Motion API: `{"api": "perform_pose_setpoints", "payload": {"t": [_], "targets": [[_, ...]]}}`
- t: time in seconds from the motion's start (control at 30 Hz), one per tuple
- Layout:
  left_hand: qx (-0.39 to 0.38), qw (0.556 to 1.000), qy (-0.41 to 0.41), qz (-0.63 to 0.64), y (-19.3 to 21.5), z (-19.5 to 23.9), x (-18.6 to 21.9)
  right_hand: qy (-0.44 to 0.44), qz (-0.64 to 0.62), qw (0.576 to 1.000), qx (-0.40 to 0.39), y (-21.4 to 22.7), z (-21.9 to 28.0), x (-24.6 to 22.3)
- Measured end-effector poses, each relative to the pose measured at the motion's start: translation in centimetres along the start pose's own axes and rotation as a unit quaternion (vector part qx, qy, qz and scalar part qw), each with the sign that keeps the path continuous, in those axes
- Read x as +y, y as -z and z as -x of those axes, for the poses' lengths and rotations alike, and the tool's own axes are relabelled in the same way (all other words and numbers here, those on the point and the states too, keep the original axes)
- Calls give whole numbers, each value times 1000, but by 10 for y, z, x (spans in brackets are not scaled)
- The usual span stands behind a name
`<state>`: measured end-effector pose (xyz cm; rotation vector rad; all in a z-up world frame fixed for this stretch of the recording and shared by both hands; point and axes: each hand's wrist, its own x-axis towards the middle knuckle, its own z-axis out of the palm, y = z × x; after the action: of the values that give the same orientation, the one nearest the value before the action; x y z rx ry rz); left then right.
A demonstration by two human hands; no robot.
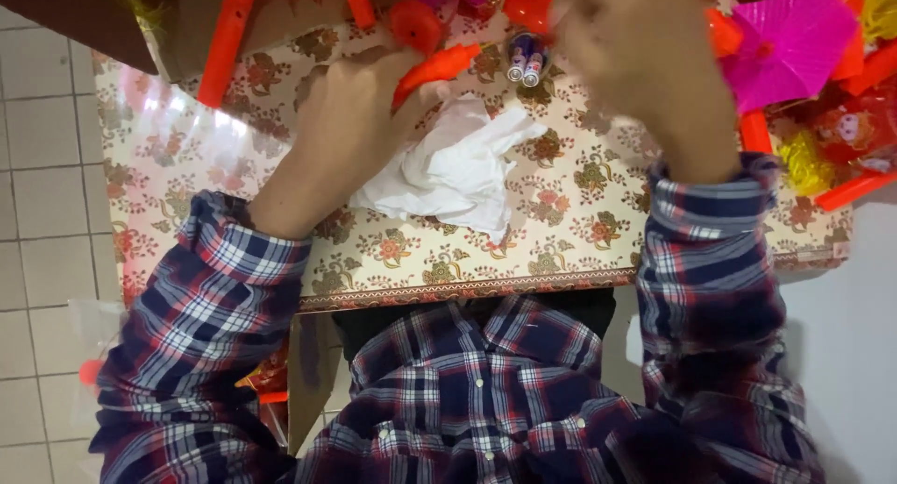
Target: Assembling and cleaning decorative lanterns by wiping parts with a cloth and gluing components together.
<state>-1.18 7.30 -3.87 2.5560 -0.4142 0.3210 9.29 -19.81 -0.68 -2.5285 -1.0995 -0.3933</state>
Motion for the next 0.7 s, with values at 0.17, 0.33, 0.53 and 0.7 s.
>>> {"api": "perform_pose_setpoints", "payload": {"t": [0.17,0.33,0.53,0.7], "targets": [[1,1000,-1,-24,2,-1,1,112,88,988,-57,-20,-3,-18],[-64,994,79,39,-2,-4,3,101,143,976,-128,-25,-4,-21],[-9,1000,3,-19,-4,1,2,85,171,974,-121,-13,2,-24],[42,992,-94,-66,-14,4,-2,6,164,944,-285,11,0,-28]]}}
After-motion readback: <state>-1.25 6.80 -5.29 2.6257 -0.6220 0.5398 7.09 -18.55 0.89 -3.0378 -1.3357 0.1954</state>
